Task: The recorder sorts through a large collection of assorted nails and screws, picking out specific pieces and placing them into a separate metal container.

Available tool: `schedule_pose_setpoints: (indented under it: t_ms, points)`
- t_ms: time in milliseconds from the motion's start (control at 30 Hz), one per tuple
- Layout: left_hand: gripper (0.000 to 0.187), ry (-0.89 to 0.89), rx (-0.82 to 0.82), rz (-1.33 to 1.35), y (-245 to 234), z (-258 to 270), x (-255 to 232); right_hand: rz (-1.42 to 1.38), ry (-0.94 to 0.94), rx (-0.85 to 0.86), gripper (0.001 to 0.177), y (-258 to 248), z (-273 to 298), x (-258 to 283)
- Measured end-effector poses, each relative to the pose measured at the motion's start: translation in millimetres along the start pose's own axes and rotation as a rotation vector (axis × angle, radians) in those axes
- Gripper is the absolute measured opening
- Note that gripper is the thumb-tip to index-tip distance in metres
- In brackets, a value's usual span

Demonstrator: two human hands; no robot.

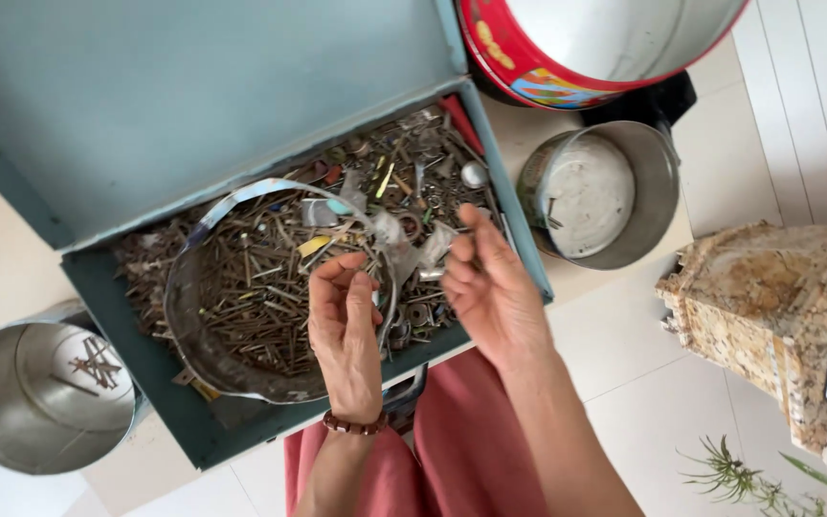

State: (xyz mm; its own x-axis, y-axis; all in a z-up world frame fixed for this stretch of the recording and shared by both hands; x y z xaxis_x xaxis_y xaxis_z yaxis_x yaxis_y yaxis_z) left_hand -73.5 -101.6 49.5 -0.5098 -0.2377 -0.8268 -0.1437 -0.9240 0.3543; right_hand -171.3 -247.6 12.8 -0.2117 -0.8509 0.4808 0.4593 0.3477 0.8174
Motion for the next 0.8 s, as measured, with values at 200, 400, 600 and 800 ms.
schedule_pose_setpoints:
  t_ms: [200, 400, 600, 800]
  points:
    - [0.022, -0.051, 0.134, -0.013, 43.1, 9.1, 17.1, 0.326, -0.094, -0.528, 0.033, -63.4, 12.3, 94.5]
    - [0.022, -0.136, 0.171, -0.023, 69.8, 13.0, 52.1, 0.624, 0.006, -0.733, 0.033, -182.6, -6.9, 121.0]
    - [0.022, -0.159, 0.181, -0.181, 84.6, 14.3, 68.4, 1.271, 0.098, -0.797, 0.028, -206.7, -27.2, 102.8]
    - [0.021, -0.118, 0.204, -0.244, 87.5, 14.3, 74.4, 1.721, 0.066, -0.801, 0.019, -189.2, -31.5, 102.9]
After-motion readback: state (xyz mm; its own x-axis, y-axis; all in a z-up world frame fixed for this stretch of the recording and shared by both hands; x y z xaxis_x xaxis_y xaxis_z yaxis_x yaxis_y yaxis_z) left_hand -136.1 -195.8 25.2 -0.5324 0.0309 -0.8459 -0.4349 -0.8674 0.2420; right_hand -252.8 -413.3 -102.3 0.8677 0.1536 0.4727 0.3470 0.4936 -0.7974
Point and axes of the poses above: each hand's wrist, its own z-axis away from the middle knuckle, its own y-axis out of the palm, x = y × z, the point moved 3 cm from there along -z, towards the middle knuckle, and after that the axes turned 15 degrees about z, right-handed, at the moved point
